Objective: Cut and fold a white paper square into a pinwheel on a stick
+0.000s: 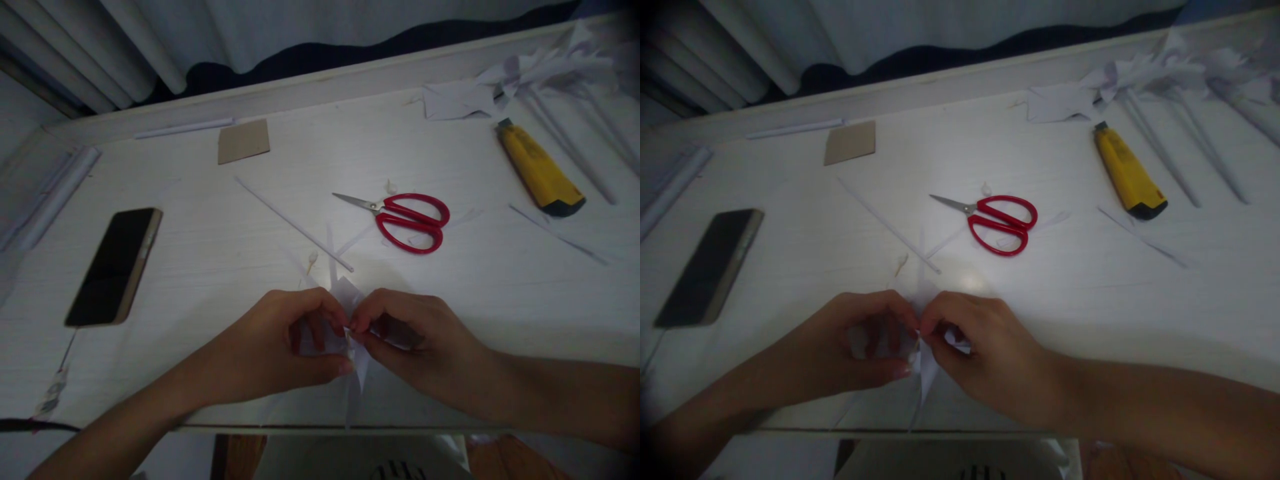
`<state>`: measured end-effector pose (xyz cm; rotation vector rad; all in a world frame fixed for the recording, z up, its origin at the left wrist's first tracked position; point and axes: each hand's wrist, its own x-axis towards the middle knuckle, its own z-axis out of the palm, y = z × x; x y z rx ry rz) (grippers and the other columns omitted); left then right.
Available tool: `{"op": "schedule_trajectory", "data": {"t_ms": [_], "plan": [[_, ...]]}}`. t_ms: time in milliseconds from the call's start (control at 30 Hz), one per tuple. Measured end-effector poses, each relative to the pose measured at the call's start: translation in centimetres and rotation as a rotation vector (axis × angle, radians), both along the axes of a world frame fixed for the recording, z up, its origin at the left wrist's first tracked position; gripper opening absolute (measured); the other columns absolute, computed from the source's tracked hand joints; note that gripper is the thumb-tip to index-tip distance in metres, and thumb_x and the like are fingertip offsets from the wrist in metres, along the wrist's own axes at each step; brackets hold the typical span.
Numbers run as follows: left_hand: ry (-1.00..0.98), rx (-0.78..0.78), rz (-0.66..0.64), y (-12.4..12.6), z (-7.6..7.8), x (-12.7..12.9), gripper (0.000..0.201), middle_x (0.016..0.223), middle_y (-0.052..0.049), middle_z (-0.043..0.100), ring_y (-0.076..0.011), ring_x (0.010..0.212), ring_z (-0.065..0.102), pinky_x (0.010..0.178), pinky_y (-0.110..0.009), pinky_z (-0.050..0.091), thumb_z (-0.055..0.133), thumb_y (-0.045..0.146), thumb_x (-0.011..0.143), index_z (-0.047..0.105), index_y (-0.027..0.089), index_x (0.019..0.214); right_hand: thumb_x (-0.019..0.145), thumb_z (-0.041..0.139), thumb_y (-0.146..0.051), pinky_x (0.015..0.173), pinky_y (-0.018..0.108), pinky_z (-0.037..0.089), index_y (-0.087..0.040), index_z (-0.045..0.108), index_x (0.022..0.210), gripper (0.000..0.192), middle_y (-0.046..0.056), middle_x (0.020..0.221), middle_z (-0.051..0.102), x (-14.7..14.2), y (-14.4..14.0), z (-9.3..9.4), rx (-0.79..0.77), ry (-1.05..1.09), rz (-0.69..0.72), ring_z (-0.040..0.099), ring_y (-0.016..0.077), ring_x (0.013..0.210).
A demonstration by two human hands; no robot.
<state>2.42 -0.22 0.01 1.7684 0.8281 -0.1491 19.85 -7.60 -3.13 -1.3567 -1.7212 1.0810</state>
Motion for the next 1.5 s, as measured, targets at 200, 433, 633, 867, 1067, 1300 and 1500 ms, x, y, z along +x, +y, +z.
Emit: {"op": "schedule_trajectory", "data": {"t_ms": [200,433,633,867,1067,1300,1500], "plan": [[-0.021,-0.007,0.028,-0.16,-0.06,0.02,0.027,0.071,0.002,0.057,-0.009,0.061,0.052,0.053,-0.019,0.043,0.06,0.037,0.067,0.054,0.021,0.088,0.072,0.05,-0.008,0.052,0.019,0.041,-0.019,0.053,0.076,0.012,-0.003,0.068,0.057,-0.12,-0.31,-0.08,-0.039,0.009,-0.017,0.051,0.0075,0.057],[-0.024,-0.033,0.054,-0.22,-0.18,0.06,0.027,0.07,0.003,0.058,-0.0083,0.058,0.052,0.051,-0.018,0.042,0.061,0.036,0.066,0.055,0.021,0.087,0.072,0.05,-0.008,0.056,0.022,0.045,-0.019,0.052,0.076,0.012,-0.001,0.072,0.059,-0.13,-0.23,-0.1,-0.049,0.017,-0.018,0.055,0.0106,0.064],[-0.018,-0.053,0.06,-0.35,-0.42,-0.02,0.025,0.069,0.003,0.057,-0.0072,0.056,0.05,0.049,-0.016,0.041,0.061,0.037,0.066,0.056,0.021,0.085,0.071,0.051,-0.006,0.055,0.021,0.044,-0.019,0.051,0.075,0.013,-0.002,0.071,0.058,-0.07,-0.36,-0.1,-0.069,0.043,-0.023,0.054,0.0097,0.063],[-0.03,-0.065,0.06,-0.33,-0.44,-0.06,0.026,0.069,0.003,0.057,-0.0083,0.059,0.051,0.051,-0.018,0.042,0.061,0.037,0.066,0.055,0.021,0.085,0.072,0.049,-0.007,0.056,0.021,0.045,-0.02,0.052,0.078,0.015,-0.001,0.074,0.058,0.01,-0.29,-0.13,-0.112,0.057,-0.014,0.054,0.0101,0.066],[-0.036,-0.089,0.056,-0.31,-0.48,-0.09,0.025,0.068,0.003,0.056,-0.0084,0.059,0.051,0.052,-0.019,0.043,0.061,0.037,0.067,0.054,0.021,0.086,0.072,0.05,-0.007,0.056,0.021,0.045,-0.019,0.052,0.079,0.014,-0.002,0.073,0.058,-0.09,-0.12,-0.1,-0.1,0.061,-0.026,0.055,0.0096,0.065],[-0.043,-0.09,0.068,-0.12,-0.57,-0.01,0.024,0.07,0.004,0.058,-0.0082,0.06,0.051,0.052,-0.018,0.042,0.062,0.036,0.066,0.054,0.022,0.085,0.072,0.05,-0.008,0.055,0.021,0.045,-0.019,0.051,0.079,0.013,-0.002,0.072,0.056,-0.07,-0.11,-0.42,-0.109,0.096,-0.041,0.054,0.0096,0.063],[-0.017,-0.143,0.053,0.22,-0.04,0.25,0.025,0.072,0.003,0.058,-0.0082,0.061,0.051,0.053,-0.018,0.042,0.062,0.033,0.066,0.054,0.02,0.087,0.073,0.05,-0.008,0.058,0.022,0.046,-0.02,0.049,0.079,0.014,-0.002,0.074,0.055,-0.03,-0.17,-0.79,-0.121,0.123,-0.05,0.054,0.0102,0.067]]}}
